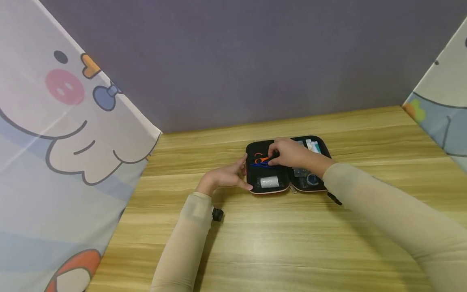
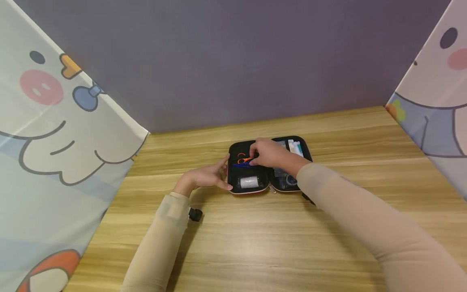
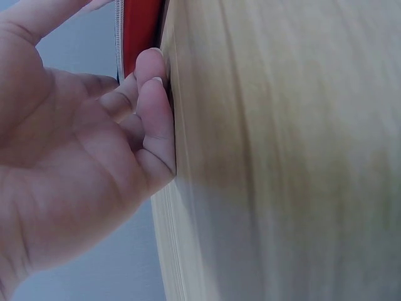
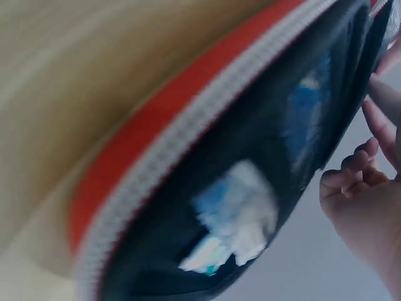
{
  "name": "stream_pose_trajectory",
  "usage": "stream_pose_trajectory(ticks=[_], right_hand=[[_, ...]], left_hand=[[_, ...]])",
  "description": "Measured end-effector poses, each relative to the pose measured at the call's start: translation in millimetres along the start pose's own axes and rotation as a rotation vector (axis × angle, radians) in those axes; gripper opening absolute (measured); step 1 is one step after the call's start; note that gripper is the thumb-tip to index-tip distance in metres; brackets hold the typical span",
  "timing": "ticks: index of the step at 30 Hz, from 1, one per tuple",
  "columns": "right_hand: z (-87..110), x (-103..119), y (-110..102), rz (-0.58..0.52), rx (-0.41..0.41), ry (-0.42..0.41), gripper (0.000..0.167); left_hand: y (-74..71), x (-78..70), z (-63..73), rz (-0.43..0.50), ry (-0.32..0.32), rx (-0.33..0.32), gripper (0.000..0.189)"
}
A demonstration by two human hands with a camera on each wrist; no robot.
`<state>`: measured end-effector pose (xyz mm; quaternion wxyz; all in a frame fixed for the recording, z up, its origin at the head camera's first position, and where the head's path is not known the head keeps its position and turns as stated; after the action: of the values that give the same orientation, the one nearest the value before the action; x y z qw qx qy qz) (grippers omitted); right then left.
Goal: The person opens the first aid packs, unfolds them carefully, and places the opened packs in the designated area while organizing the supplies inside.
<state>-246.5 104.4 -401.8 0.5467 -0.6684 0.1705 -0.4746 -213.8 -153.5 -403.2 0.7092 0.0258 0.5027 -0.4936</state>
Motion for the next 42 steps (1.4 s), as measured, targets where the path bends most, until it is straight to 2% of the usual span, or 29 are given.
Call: stream_pose_trajectory(ticks=[3,6,12,22,28,35,42], right_hand=[[3.3,-11,4,-0.116,0.001,0.034,0.017],[5.7,-16,9,-0.157,0.002,0.018,0.014],[8.1,-17,17,-0.129,-0.068,-0.032,0.013],[7.5,-16,18,-0.104,-0.099,0.052,0.02],[2.6,-15,15,-0.124,-0.091,0.103,0.024],[-4.7,-16,11,-0.122,-0.083,0.114,0.025],[-8.3,-18,8,-0.128,-0.055,0.161,0.026]], left_hand=[[0.6,-1.4,-0.4,-0.004,-0.003,0.0,0.131],[0.9,-1.5,-1.2,-0.017,-0.008,-0.005,0.131],[1.4,-0.8,-2.0,-0.013,-0.009,-0.01,0.132],[1.8,-1.0,-2.4,-0.015,0.002,-0.02,0.132],[2.9,-0.6,-2.5,-0.005,0.004,-0.018,0.132],[2.8,0.3,-2.0,0.01,-0.004,-0.01,0.132],[1.7,1.0,-2.7,-0.021,-0.004,-0.011,0.132]])
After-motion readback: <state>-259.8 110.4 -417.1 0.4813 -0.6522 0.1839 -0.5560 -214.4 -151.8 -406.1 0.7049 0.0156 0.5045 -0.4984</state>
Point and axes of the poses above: each hand's wrist, its own z-axis away from the middle knuckle, its own y-axis out of the palm, x = y × z, the point moved 1 cm from there along -z, towards the middle knuckle, and after that the axes turned 2 degrees about x, right-handed, at the moved point
